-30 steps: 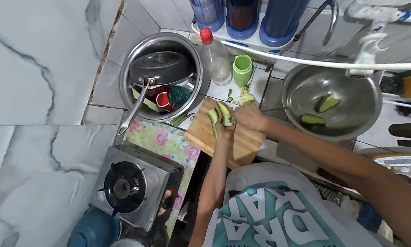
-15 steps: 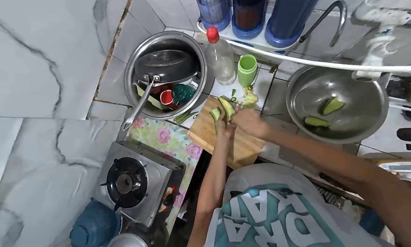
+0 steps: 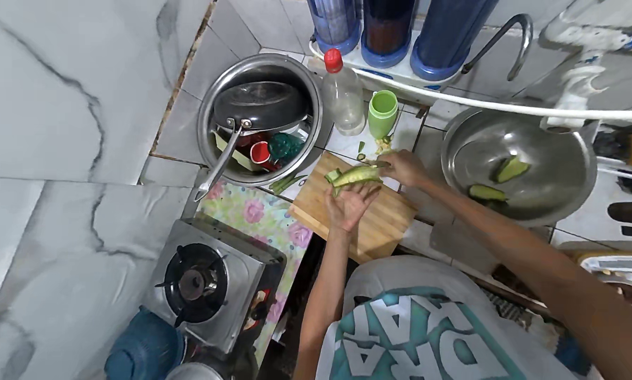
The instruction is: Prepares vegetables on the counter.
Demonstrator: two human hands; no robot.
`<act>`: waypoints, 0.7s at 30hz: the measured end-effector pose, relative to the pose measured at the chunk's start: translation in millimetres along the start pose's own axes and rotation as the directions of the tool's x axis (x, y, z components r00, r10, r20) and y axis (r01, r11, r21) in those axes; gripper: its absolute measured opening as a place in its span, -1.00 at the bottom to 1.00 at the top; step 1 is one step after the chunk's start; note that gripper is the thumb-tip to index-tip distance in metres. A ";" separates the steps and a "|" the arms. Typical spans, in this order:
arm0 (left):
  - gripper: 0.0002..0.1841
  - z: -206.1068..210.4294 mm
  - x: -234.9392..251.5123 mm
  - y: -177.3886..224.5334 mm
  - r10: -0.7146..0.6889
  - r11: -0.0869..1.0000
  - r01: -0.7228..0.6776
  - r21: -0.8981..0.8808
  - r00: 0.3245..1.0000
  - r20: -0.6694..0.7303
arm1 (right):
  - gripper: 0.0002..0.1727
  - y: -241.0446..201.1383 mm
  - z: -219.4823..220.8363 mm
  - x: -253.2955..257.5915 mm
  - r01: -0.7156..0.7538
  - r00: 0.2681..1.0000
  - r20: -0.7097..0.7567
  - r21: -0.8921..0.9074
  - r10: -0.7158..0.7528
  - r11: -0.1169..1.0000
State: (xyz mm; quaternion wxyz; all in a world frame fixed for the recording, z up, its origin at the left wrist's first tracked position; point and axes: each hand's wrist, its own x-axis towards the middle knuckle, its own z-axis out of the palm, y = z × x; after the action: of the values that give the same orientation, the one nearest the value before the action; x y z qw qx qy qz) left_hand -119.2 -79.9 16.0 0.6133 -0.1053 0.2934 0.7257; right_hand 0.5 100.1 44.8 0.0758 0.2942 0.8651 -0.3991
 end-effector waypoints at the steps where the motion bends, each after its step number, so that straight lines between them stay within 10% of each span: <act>1: 0.13 -4.7 -0.8 2.7 -0.066 0.997 0.066 -0.038 0.998 0.004 | -0.75 1.6 -3.6 2.7 0.059 0.998 0.010 -0.065 -0.058 0.996; 3: 0.19 -11.7 2.0 3.2 -0.142 0.987 0.142 -0.073 0.990 0.015 | -0.83 0.9 -5.1 10.0 0.182 0.983 0.020 -0.197 -0.182 0.963; 7: -0.35 -13.9 4.3 0.0 -0.100 0.983 0.093 -0.157 0.994 -0.040 | -0.78 7.6 3.5 28.1 0.344 0.933 0.006 -0.315 -0.361 0.884; 11: -0.46 -16.7 5.1 -2.6 -0.012 0.979 -0.032 -0.202 0.977 -0.212 | -0.31 -5.1 -2.7 27.9 0.087 0.996 0.025 -0.318 -0.084 0.944; 15: -0.48 -5.1 3.2 -6.8 -0.017 0.939 -0.140 -0.315 0.894 -0.448 | -0.54 -24.5 -3.3 22.8 -0.065 0.964 0.218 -0.360 0.152 0.931; 21: -0.55 -1.6 6.6 -13.3 -0.011 0.915 -0.186 -0.357 0.875 -0.485 | -0.71 -44.0 21.1 33.1 -0.085 0.978 0.135 -0.433 0.158 0.898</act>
State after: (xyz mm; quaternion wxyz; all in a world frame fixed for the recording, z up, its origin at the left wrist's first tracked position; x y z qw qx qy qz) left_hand -108.4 -74.4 7.3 0.4541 -0.3878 0.2881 0.7486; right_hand -53.7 77.1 46.9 0.2352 0.2899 0.9015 -0.2191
